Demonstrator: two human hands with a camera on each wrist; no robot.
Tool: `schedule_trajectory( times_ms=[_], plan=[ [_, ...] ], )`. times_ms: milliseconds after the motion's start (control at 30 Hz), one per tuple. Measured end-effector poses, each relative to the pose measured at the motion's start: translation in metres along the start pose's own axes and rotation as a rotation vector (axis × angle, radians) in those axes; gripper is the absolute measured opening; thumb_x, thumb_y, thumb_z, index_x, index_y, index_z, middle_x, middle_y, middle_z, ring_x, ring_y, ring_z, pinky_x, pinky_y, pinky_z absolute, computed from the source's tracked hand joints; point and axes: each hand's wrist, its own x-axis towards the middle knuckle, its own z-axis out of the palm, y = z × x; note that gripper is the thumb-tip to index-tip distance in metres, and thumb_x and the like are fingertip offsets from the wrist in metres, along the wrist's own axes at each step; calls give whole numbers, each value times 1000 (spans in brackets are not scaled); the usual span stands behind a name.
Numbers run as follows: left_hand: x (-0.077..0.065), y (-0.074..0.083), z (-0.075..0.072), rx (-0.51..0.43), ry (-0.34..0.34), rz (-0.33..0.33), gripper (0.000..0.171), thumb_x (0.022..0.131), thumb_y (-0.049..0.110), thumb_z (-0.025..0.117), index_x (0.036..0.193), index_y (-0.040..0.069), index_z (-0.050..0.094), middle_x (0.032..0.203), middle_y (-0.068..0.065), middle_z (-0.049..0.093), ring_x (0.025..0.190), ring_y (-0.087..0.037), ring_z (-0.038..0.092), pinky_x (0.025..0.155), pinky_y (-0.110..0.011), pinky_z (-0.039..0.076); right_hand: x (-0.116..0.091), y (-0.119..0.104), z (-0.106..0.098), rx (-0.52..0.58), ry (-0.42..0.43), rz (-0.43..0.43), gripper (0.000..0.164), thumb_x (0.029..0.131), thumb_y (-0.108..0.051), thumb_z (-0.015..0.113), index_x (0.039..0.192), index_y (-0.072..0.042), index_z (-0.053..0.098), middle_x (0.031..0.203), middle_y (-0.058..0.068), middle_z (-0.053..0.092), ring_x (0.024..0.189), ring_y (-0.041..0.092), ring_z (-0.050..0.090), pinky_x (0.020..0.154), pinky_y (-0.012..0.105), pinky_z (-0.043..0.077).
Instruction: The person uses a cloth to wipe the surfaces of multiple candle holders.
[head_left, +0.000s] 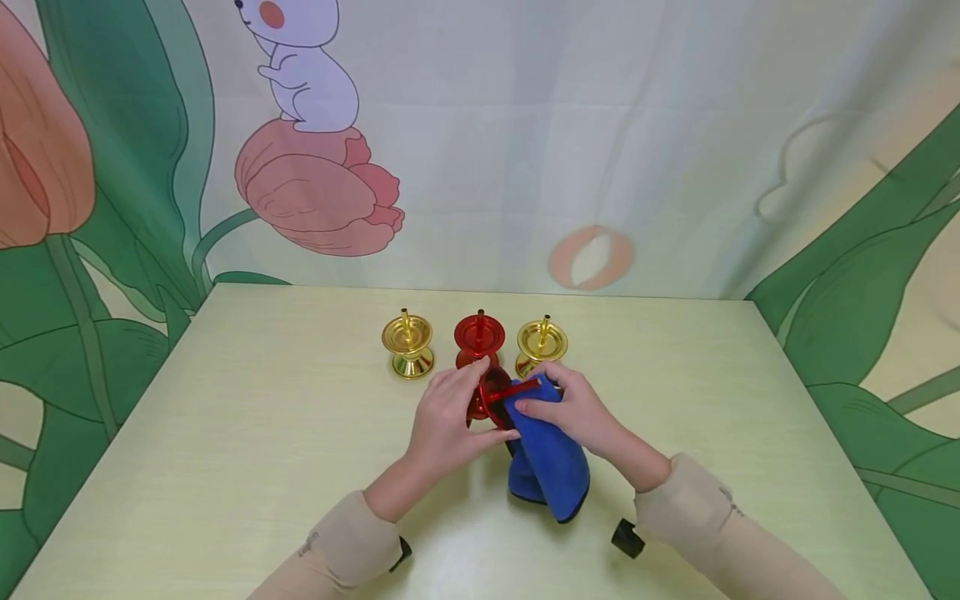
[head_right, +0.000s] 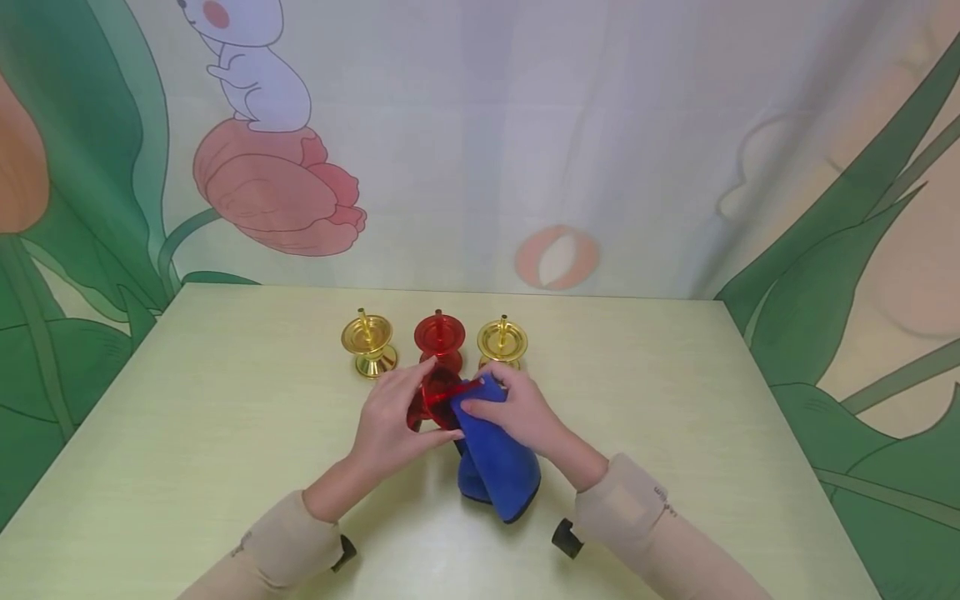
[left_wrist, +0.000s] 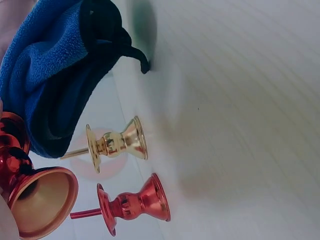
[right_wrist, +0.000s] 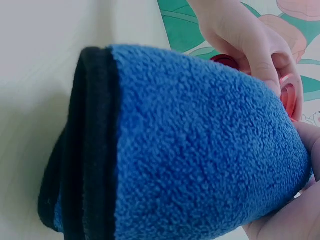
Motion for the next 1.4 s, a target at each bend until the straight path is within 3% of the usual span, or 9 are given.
schedule_trajectory(
  times_ms=[267, 400, 600, 833, 1067, 1300, 1400],
  plan=[
    [1, 5, 0, -18, 17, -16, 86, 49, 46, 82, 116, 2, 54, 107, -8, 64, 92, -15, 61, 89, -33, 43, 0, -2, 4, 1, 36, -45, 21, 79, -12, 65, 96, -2, 56, 99, 14, 60, 86, 21, 54, 71, 31, 48],
    [2, 8, -3, -85, -54, -77, 89, 49, 45, 83, 119, 2, 46, 106, -5, 65, 91, -14, 60, 87, -32, 42, 0, 0, 3, 20, 53, -51, 20, 79, -10, 65, 95, -2, 56, 98, 14, 60, 89, 21, 54, 76, 31, 46],
    [1, 13, -10, -261, -185, -234, 84, 49, 37, 85, 114, 6, 42, 112, -4, 63, 98, -16, 54, 78, -33, 45, 0, 0, 0, 42, 71, -74, 21, 78, -9, 65, 94, -1, 56, 97, 15, 61, 90, 24, 55, 78, 33, 46],
    [3, 13, -16, -477, -290, -323, 76, 55, 31, 83, 113, 8, 41, 122, -2, 56, 106, -11, 58, 86, -33, 48, 0, 2, -2, 75, 51, -71, 18, 78, -8, 65, 92, -1, 55, 93, 14, 60, 87, 23, 54, 76, 33, 45],
    [4, 10, -17, -585, -368, -408, 74, 59, 31, 81, 118, 12, 40, 125, -3, 55, 112, -13, 53, 91, -35, 45, 0, 2, -1, 91, 43, -61, 17, 78, -8, 64, 91, 0, 54, 90, 9, 60, 87, 23, 53, 76, 34, 44],
    [5, 4, -18, -605, -424, -403, 71, 65, 35, 76, 124, 10, 45, 125, -2, 54, 115, -18, 52, 93, -39, 43, -1, 3, -1, 100, 25, -57, 19, 78, -8, 64, 93, 0, 55, 96, 14, 57, 90, 24, 53, 78, 33, 45],
    [5, -1, -19, -616, -450, -381, 68, 68, 37, 73, 126, 13, 47, 132, -4, 47, 117, -21, 49, 95, -41, 41, -1, 3, 0, 106, 11, -59, 21, 78, -7, 64, 94, 1, 55, 96, 12, 56, 92, 24, 52, 78, 33, 44]
  ],
)
